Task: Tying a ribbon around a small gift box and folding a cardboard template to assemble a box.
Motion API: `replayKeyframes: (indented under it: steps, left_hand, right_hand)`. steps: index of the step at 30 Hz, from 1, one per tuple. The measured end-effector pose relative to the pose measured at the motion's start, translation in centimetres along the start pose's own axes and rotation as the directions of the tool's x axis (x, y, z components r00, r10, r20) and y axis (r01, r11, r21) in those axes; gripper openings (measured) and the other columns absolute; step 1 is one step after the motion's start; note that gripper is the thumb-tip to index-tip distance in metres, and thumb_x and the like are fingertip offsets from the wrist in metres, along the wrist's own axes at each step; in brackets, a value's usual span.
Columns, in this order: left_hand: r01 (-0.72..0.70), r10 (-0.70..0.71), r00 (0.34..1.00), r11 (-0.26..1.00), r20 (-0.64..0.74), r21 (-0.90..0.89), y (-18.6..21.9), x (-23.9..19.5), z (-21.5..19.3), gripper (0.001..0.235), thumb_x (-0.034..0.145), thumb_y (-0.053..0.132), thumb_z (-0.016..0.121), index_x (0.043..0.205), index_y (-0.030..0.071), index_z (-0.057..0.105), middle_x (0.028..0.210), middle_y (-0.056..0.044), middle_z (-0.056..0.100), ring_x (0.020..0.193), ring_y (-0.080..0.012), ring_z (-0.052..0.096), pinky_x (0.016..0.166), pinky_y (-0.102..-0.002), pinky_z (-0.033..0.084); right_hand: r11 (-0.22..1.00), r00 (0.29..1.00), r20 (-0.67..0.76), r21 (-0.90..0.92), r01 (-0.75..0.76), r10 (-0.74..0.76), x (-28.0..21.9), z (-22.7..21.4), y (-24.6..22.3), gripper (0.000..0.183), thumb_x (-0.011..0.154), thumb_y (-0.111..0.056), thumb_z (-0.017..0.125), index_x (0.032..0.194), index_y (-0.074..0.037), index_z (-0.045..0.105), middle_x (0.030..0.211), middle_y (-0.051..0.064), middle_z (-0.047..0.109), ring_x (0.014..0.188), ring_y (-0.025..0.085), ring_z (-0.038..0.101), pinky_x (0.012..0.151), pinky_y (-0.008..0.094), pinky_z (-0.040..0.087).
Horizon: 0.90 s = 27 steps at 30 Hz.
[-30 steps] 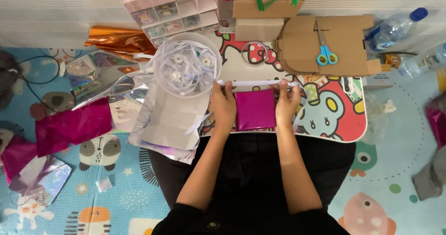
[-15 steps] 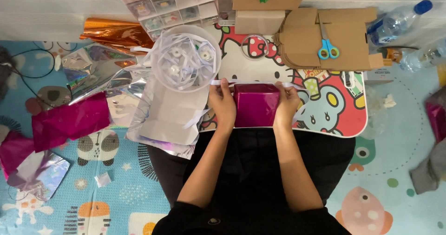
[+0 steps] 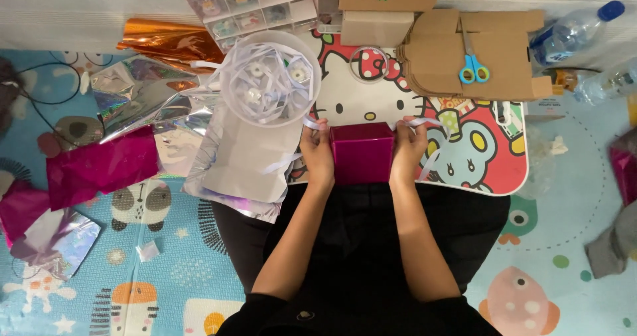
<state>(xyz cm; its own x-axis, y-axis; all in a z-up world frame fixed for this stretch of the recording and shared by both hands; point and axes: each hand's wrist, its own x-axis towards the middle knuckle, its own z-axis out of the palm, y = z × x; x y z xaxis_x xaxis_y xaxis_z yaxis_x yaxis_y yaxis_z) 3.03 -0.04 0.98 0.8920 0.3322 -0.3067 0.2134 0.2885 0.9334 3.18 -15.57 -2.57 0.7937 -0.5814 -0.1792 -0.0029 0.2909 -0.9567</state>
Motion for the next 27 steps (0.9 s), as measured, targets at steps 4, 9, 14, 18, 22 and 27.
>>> replayKeyframes:
  steps: [4,9,14,18,22,27]
  left_hand:
    - [-0.037,0.039,0.997,0.999,-0.059,0.027,-0.9,0.9,0.1,0.021,0.108,0.018,0.051,0.119,0.004,0.061,0.093,-0.010,0.068,0.085,-0.0154,0.062,0.077,-0.032,0.050]
    - [-0.110,0.106,0.988,0.993,-0.116,-0.030,-1.4,1.2,0.3,0.019,0.109,0.014,0.044,0.119,0.003,0.057,0.077,-0.005,0.063,0.075,-0.0131,0.060,0.071,-0.028,0.046]
    - [-0.141,0.135,0.983,0.989,-0.125,-0.036,-0.7,0.6,0.5,0.021,0.109,0.013,0.045,0.120,0.000,0.057,0.076,-0.005,0.064,0.074,-0.0132,0.061,0.069,-0.028,0.047]
    - [-0.115,0.111,0.987,0.993,-0.118,-0.023,2.2,-1.1,0.6,0.024,0.106,0.014,0.050,0.121,0.000,0.062,0.079,-0.009,0.070,0.075,-0.0132,0.064,0.069,-0.029,0.051]
    - [-0.110,0.102,0.992,0.988,-0.073,-0.107,1.6,-1.1,0.0,0.027,0.106,0.015,0.053,0.120,-0.004,0.065,0.090,-0.018,0.075,0.078,-0.0182,0.071,0.069,-0.032,0.062]
    - [-0.394,0.410,0.912,0.885,-0.018,0.247,2.5,-3.4,0.3,0.012,0.096,0.013,0.073,0.103,0.006,0.079,0.083,-0.011,0.076,0.080,-0.0171,0.072,0.069,-0.033,0.061]
  right_hand:
    - [0.998,0.995,0.087,-0.028,0.057,-0.054,-1.5,0.3,-1.8,0.017,0.101,-0.006,0.061,0.118,-0.008,0.061,0.081,0.001,0.060,0.065,0.006,0.062,0.061,0.019,0.050]
    - [0.959,0.964,0.168,-0.160,0.234,-0.207,-3.2,-0.4,-2.6,0.017,0.105,-0.005,0.056,0.113,-0.007,0.071,0.093,0.008,0.069,0.080,0.011,0.061,0.075,0.026,0.052]
    - [0.965,0.930,0.270,-0.017,0.262,-0.248,-5.5,-1.3,-1.7,0.037,0.103,-0.024,0.064,0.132,-0.001,0.063,0.117,0.016,0.067,0.106,0.020,0.061,0.097,0.039,0.051]
    - [0.947,0.915,0.311,-0.106,0.302,-0.257,-6.0,-1.9,-1.9,0.054,0.092,-0.011,0.079,0.140,0.004,0.057,0.127,0.019,0.064,0.117,0.026,0.062,0.104,0.044,0.049]
    - [0.962,0.986,0.070,-0.221,0.164,-0.152,-5.1,-1.1,-2.3,0.047,0.091,-0.021,0.084,0.130,-0.002,0.066,0.115,0.013,0.069,0.108,0.023,0.067,0.097,0.039,0.054]
    - [0.887,0.973,0.054,-0.403,0.227,-0.224,-4.5,-0.1,-3.7,0.034,0.089,-0.025,0.088,0.112,-0.004,0.074,0.101,0.012,0.073,0.097,0.021,0.070,0.087,0.034,0.057]
